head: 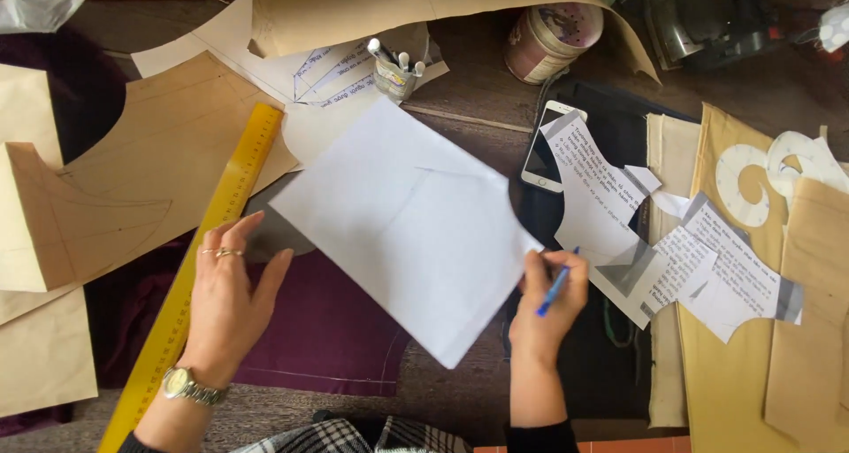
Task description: The person arranges printed papers on a table, then uses a blue pen and a yellow ruler to draw lines and curves on a white sheet of paper. They measure and mark the paper while referencing the printed documents.
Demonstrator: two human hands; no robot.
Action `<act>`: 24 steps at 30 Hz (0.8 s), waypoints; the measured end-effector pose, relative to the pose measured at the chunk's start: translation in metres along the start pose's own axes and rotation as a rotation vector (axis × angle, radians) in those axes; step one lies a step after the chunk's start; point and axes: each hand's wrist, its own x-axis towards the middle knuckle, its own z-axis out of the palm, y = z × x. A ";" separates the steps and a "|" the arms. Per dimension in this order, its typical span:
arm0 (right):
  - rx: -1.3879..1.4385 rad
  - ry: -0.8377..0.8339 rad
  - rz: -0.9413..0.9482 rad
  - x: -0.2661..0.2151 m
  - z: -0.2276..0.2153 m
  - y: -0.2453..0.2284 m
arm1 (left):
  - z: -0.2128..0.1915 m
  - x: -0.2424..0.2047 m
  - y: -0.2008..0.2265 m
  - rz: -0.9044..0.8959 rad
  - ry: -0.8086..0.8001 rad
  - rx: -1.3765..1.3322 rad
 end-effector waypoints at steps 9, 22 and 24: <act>-0.259 -0.283 -0.126 -0.028 -0.001 0.025 | 0.060 0.034 0.023 0.565 0.008 0.217; 0.010 0.052 0.195 -0.007 -0.021 0.010 | 0.073 0.066 0.041 0.408 -0.017 0.033; 0.067 0.105 0.282 -0.006 -0.023 0.009 | 0.061 0.064 0.043 0.263 -0.042 -0.016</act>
